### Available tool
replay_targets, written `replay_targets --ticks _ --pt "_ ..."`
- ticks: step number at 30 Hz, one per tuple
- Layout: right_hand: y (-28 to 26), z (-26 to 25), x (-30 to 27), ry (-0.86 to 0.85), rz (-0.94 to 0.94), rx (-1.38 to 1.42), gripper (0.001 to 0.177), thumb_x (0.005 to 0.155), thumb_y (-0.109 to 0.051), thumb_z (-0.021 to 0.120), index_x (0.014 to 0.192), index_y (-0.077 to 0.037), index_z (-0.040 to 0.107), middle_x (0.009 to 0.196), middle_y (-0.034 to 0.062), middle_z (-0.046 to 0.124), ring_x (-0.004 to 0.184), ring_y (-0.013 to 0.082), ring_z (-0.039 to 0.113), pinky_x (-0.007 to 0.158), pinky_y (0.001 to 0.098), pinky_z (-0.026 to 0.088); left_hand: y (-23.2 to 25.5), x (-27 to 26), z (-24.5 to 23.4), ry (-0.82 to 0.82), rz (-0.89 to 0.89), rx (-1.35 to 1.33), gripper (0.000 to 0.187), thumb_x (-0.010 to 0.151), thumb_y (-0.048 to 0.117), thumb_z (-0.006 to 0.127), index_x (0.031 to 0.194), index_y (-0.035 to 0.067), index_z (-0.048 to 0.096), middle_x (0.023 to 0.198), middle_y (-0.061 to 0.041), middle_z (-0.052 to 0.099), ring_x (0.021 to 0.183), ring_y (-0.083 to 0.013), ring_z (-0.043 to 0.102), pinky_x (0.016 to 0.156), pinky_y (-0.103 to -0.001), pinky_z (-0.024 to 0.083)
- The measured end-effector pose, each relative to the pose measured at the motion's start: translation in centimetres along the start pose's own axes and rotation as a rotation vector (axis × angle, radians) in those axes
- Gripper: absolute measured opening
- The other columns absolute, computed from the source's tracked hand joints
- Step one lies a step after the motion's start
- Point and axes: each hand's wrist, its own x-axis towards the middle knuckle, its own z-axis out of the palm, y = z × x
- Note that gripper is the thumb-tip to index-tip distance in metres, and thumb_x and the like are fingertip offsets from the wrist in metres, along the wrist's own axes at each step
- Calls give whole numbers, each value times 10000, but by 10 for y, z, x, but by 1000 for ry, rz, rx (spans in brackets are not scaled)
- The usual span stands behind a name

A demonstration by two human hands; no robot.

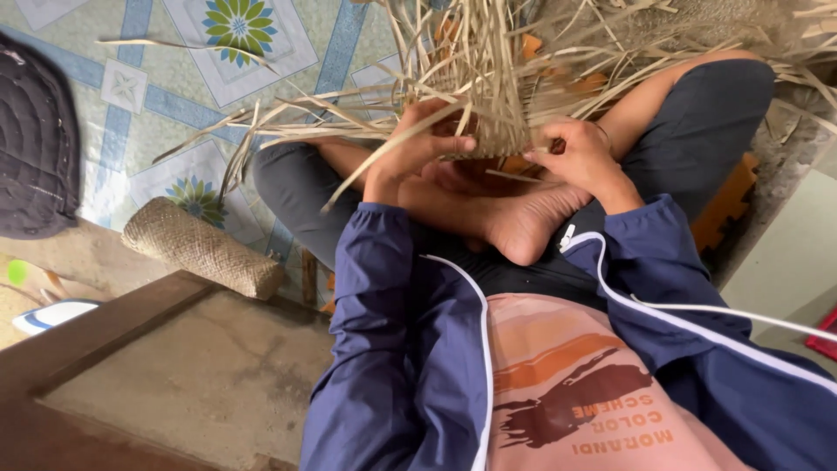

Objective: Weaving dried leaf strips into a mat or basket while sitting on the floor.

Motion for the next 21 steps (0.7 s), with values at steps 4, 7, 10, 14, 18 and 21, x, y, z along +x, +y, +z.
replay_targets --ticks 4,7,10,14,18,21 --pt "-30 -14 -1 -14 32 2 244 849 -275 857 992 -111 747 950 41 732 853 279 722 718 374 564 -4 -19 -5 20 106 194 606 738 129 970 1287 124 713 1034 -88 772 964 -125 714 814 -314 603" --pt "-15 -5 0 32 -5 -6 224 832 -334 897 943 -189 767 915 -15 717 800 242 709 691 323 547 -20 -19 -4 60 122 127 602 783 9 921 1328 97 679 1079 -125 770 1007 -208 751 917 -389 621" --pt "-14 -6 1 46 -11 26 201 885 -277 882 955 -125 770 918 30 715 822 261 710 689 345 552 -40 -16 -11 114 134 64 611 840 -56 842 1385 109 621 1107 -124 772 1050 -208 746 943 -353 625" --pt "-9 -4 3 49 0 21 203 901 -339 885 958 -172 784 902 -21 697 781 224 692 694 316 545 -30 -20 -11 143 150 74 578 865 -44 825 1381 117 619 1045 -122 792 1011 -183 750 910 -338 637" --pt "-12 -5 3 57 -6 99 141 918 -252 868 982 -151 792 910 17 695 791 194 664 670 294 526 -35 -16 -14 177 126 216 509 839 32 842 1303 152 672 915 -58 795 873 -156 767 797 -303 653" --pt "-21 -7 2 62 0 127 149 900 -217 870 1002 -143 791 916 43 698 825 205 676 675 304 532 -38 -16 -13 149 123 198 499 825 7 848 1281 113 676 895 -60 772 846 -151 743 755 -306 651"
